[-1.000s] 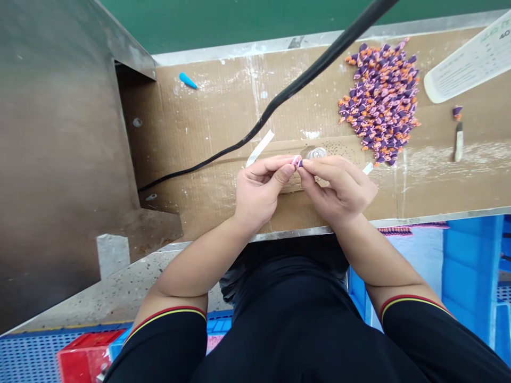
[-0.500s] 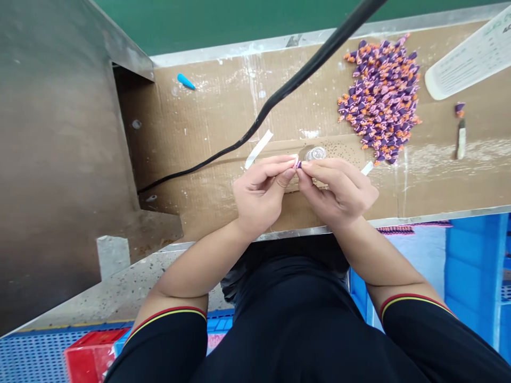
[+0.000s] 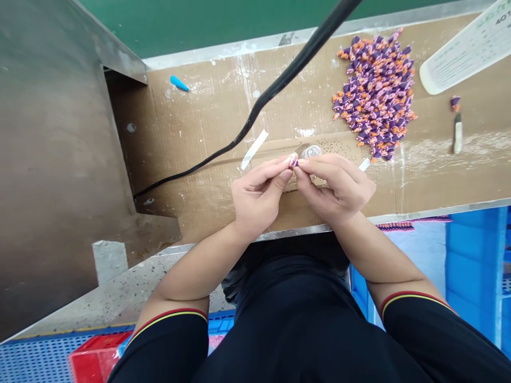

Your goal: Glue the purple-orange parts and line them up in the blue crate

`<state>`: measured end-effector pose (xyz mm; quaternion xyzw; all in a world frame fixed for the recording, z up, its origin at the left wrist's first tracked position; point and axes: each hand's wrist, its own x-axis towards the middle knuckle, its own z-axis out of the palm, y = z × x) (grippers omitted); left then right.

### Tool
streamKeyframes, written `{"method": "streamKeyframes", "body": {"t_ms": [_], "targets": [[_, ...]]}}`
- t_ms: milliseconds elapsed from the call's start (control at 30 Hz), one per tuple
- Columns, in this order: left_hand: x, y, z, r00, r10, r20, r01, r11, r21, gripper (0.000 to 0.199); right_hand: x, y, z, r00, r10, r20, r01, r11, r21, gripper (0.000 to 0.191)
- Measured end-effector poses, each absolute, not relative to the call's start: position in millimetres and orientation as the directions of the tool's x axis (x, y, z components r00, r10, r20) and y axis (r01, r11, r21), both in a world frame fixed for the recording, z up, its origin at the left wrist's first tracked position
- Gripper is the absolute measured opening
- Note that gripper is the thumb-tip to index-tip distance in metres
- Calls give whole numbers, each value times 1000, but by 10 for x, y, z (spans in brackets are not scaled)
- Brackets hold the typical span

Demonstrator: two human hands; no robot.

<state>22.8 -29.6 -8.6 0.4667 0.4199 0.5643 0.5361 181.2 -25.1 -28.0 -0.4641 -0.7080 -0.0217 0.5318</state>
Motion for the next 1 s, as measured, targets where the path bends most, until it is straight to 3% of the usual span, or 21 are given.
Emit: {"method": "streamKeyframes", "body": {"t_ms": [200,367,633,867,1000], "targets": [[231,-290,-108,26,999,46,-262,-38,964,18,1816,-247,-270,-11,652,758,678,562,-473,6],[236,-271,-185,48,999,-25,-353,40,935,26,1815,-240,-255,2,589,808,617,635,-464,18],[209,-260,-225,166,986,-8,-422,78,903,16,1802,-238,-254,-6,610,792,665,594,-453,4],[226,-241,-255,165,983,-79,-423,143,895,27,1834,-238,-281,-7,663,749,683,550,-480,3],[239,-212,-288,158,987,-10,-423,76,903,24,1832,-193,-262,-14,570,822,608,658,-445,16]]}}
